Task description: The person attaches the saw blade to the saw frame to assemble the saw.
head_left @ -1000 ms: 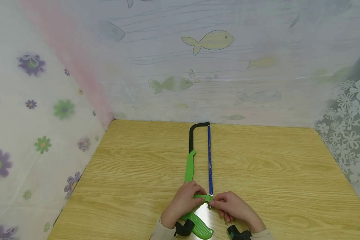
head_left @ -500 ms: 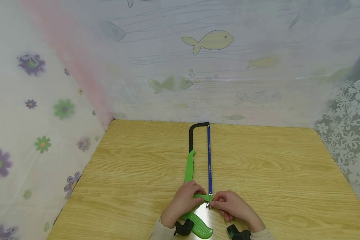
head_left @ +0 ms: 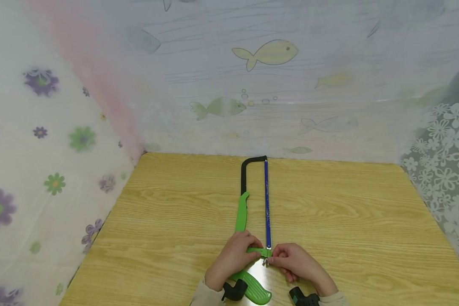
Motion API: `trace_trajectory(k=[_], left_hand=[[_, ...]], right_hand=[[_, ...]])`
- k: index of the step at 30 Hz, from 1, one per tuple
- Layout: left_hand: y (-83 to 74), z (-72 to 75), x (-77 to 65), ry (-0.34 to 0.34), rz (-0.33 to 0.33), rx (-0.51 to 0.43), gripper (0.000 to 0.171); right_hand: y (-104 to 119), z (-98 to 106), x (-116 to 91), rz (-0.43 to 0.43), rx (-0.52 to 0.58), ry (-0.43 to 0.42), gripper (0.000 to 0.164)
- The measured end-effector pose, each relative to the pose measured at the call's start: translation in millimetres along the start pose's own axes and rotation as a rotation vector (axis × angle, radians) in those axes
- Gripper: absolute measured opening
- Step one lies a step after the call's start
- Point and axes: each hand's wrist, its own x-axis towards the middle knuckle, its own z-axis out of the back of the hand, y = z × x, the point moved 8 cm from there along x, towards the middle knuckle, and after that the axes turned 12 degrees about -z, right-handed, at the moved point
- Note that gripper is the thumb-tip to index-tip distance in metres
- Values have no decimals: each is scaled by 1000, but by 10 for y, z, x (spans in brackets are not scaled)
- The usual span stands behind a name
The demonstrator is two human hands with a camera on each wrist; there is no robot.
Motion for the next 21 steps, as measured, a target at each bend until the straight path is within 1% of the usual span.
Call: trace_trajectory(k=[13, 21], left_hand=[[13, -18, 4, 0, 1, 3, 10], [7, -12, 4, -9, -7, 12, 10]], right_hand=[[-7, -1, 2, -3, -15, 5, 30], [6, -1, -4, 12, -10, 14, 30]])
